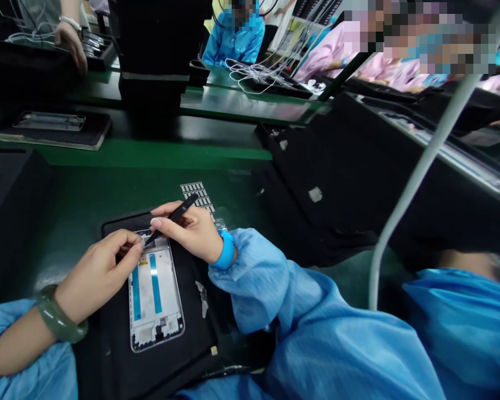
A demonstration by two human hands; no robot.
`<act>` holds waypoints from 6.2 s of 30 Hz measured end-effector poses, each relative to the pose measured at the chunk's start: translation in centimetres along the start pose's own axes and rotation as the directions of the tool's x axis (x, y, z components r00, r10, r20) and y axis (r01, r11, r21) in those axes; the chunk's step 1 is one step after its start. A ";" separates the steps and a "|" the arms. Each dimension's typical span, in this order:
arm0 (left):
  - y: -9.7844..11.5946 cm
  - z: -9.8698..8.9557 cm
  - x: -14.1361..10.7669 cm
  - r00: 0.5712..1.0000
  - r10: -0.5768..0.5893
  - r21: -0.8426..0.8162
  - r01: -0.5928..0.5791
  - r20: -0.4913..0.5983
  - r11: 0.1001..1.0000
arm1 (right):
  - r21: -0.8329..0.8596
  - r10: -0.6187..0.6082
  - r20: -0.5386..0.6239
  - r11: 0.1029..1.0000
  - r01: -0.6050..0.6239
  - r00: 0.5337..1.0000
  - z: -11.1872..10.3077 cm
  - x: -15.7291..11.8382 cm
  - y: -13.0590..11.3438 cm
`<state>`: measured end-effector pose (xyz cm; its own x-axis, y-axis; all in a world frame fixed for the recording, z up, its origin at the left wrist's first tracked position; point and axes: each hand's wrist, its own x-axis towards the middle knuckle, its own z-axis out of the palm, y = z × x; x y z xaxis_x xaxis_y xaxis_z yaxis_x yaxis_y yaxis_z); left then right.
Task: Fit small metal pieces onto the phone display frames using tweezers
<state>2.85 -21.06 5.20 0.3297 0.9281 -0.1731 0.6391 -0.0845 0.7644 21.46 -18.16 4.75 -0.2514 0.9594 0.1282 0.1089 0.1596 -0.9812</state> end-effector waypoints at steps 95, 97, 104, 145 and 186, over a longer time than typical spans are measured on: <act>-3.6 2.3 -2.1 0.892 0.439 0.704 -0.244 -0.107 0.667 | 0.220 0.144 -0.033 0.966 -0.133 0.989 2.9 2.9 2.3; -3.6 2.3 -2.1 0.893 0.437 0.700 -0.244 -0.107 0.671 | 0.215 0.140 -0.037 0.968 -0.129 0.989 2.9 2.8 2.3; -3.6 2.3 -2.1 0.898 0.426 0.692 -0.242 -0.105 0.680 | 0.054 0.021 -0.001 0.998 -0.021 1.000 2.2 2.1 2.8; -3.7 2.2 -2.1 0.898 0.429 0.683 -0.252 -0.099 0.685 | -0.259 -0.109 0.129 0.956 0.140 0.986 2.0 2.0 2.2; -3.6 2.4 -2.1 0.899 0.424 0.686 -0.239 -0.112 0.688 | -0.318 -0.248 0.122 0.908 0.274 0.961 2.4 1.7 2.0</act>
<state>1.50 -23.52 1.33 0.4899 0.8386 0.2382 0.8368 -0.5290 0.1413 18.92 -16.80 2.63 -0.3856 0.8542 0.3488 0.3354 0.4820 -0.8095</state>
